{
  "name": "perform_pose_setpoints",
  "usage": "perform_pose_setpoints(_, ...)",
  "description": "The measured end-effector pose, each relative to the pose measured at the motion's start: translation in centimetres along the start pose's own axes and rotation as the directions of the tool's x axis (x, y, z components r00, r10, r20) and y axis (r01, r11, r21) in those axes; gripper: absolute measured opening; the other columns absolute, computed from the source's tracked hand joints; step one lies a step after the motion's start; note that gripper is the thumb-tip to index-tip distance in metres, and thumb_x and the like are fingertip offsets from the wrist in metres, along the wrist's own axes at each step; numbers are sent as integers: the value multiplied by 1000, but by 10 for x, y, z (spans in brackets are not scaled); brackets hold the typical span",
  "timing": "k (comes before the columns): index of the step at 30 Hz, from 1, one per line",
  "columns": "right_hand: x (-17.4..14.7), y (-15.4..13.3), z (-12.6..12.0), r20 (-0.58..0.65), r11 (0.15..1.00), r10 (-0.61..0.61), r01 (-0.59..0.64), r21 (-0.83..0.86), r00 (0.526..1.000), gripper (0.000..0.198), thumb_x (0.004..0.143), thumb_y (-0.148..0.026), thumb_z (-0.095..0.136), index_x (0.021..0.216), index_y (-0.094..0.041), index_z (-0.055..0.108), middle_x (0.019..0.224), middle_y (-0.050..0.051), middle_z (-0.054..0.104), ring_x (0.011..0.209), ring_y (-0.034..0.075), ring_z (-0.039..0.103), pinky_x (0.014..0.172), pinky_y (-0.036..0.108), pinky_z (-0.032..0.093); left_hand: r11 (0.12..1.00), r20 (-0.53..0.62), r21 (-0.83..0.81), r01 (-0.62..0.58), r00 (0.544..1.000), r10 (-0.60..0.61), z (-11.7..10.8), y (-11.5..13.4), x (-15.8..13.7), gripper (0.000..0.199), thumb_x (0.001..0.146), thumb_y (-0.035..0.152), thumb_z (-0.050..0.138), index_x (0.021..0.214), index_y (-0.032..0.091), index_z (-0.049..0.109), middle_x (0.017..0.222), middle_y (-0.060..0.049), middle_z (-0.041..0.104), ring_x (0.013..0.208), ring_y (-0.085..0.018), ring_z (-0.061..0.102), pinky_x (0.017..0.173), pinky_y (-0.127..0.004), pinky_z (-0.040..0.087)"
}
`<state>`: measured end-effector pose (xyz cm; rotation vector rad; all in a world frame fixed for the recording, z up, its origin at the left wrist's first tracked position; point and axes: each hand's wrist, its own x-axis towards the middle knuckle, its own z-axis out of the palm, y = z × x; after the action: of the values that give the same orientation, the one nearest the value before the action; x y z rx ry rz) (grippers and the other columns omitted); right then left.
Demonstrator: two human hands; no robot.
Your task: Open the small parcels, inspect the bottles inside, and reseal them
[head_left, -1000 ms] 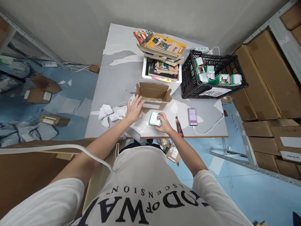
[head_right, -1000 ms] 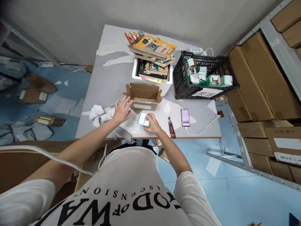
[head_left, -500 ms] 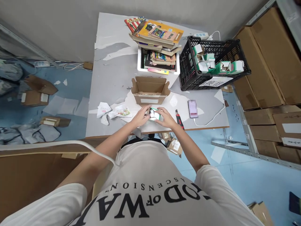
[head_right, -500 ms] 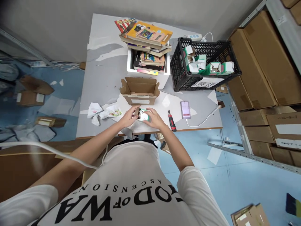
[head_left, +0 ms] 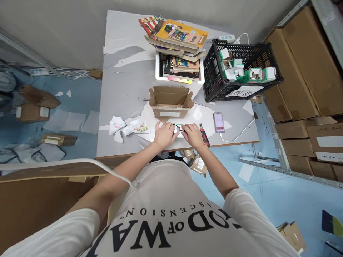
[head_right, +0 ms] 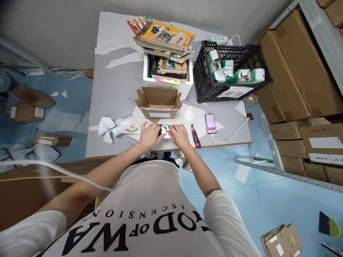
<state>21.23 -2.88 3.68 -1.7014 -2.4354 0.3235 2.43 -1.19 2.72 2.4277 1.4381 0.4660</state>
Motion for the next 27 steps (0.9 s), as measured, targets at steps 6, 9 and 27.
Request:
perform_pose_setpoints(6,22,-3,-14,113,988,43,-26,-152,993,29,93,-20,41,117,-18,57,99,14,68,91,28,58,80,37,39,998,9,-21,63,998,-63,5,16,-3,29,85,38,60,108,20,61,116,-17,58,110,-35,55,104,-65,22)
perform_pose_setpoints(9,30,1,-11,88,982,156,-144,-125,984,34,96,-21,34,125,-18,52,92,12,70,85,27,61,77,36,39,997,32,-77,-2,999,5,12,13,-15,26,85,30,62,110,23,60,132,-18,50,128,-37,43,105,-66,24)
perform_pose_setpoints(27,19,-29,-16,201,985,64,-30,-170,977,26,92,-41,48,105,-21,58,96,12,71,105,31,51,98,55,22,967,-134,-163,-195,975,175,52,-13,-35,22,91,19,46,79,22,64,91,-8,64,95,-22,57,81,-41,42)
